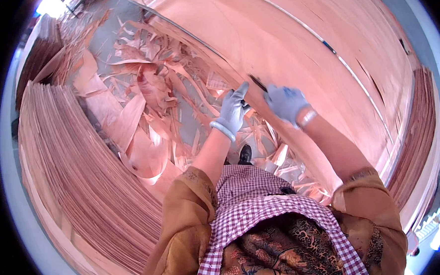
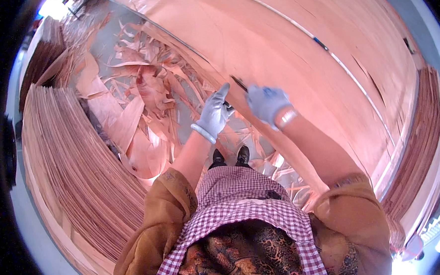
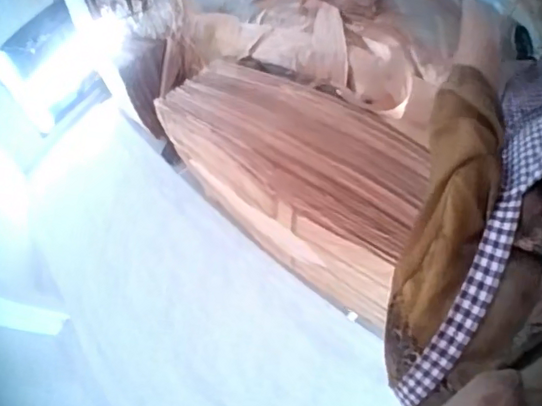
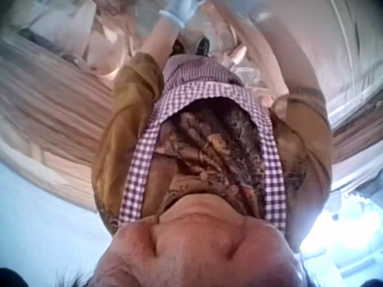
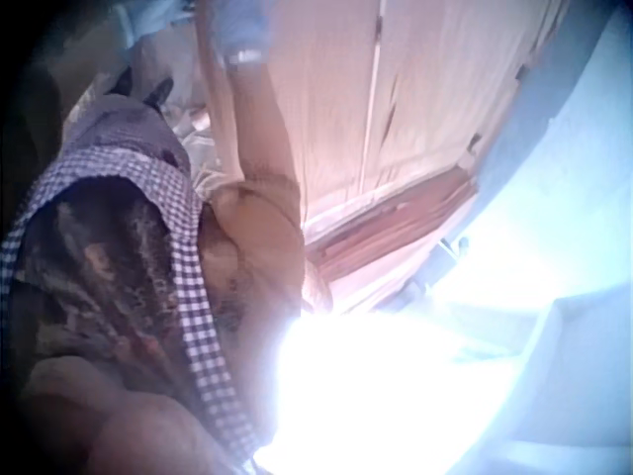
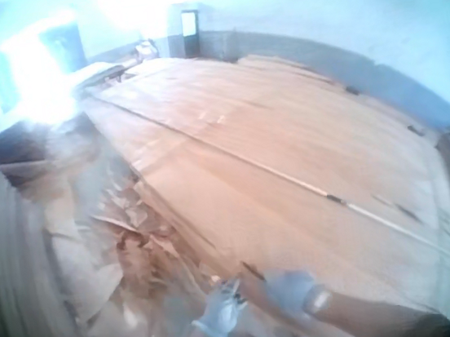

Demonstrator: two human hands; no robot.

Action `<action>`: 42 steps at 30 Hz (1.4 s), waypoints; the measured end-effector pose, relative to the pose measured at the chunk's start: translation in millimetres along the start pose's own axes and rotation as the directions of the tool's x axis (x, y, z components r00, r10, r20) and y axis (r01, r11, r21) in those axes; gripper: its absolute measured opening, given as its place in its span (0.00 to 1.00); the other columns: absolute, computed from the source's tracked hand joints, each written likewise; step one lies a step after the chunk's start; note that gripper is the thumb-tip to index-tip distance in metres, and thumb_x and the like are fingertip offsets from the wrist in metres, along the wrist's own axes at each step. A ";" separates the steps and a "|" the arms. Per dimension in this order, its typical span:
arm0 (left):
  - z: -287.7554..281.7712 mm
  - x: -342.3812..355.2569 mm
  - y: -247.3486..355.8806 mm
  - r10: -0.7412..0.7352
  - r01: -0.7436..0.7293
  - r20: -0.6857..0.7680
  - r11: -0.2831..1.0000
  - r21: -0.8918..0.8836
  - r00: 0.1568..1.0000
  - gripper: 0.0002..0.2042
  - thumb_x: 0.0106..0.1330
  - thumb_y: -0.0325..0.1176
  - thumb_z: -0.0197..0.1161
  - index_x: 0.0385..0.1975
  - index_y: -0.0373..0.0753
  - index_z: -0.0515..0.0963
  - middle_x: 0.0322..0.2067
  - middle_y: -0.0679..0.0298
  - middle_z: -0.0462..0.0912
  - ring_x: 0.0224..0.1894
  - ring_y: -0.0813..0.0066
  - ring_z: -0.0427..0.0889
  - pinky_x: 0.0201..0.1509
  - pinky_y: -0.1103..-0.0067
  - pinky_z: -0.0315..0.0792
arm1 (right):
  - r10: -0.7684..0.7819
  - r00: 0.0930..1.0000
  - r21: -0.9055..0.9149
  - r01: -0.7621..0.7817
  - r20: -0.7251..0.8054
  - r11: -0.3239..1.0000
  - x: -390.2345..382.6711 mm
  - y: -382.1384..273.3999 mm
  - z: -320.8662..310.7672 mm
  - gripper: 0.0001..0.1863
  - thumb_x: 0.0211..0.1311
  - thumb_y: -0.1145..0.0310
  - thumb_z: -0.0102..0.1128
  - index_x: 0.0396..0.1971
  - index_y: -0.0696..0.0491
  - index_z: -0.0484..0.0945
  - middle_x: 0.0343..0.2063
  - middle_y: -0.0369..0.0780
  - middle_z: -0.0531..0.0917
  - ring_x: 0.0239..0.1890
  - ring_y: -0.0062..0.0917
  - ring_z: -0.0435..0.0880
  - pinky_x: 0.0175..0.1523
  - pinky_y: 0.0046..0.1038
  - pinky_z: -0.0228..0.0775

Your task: The person measures a large sheet of wood veneer using a ruler and cuts it along a straight edge with a utility knife.

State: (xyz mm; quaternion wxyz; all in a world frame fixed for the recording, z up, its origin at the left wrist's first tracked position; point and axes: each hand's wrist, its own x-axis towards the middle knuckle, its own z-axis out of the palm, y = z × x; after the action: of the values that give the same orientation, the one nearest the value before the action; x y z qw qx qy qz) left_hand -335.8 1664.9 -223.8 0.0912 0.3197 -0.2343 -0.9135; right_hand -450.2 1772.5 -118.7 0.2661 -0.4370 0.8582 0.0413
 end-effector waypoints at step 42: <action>99.0 -86.1 -216.6 0.240 -0.167 -0.159 0.913 0.373 0.958 0.35 0.51 0.36 0.72 0.57 0.47 0.57 0.49 0.71 0.72 0.49 0.76 0.71 0.44 0.74 0.67 | 0.088 0.995 0.113 -0.083 -0.045 0.990 -287.3 180.8 114.0 0.14 0.62 0.60 0.44 0.36 0.55 0.72 0.28 0.47 0.82 0.34 0.42 0.83 0.38 0.41 0.72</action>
State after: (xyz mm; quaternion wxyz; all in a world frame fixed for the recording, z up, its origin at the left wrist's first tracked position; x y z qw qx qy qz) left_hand -334.5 1918.0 -214.7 0.1501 0.3953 -0.4173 -0.8044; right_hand -404.9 2127.4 -103.8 0.2665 -0.3852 0.8835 -0.0061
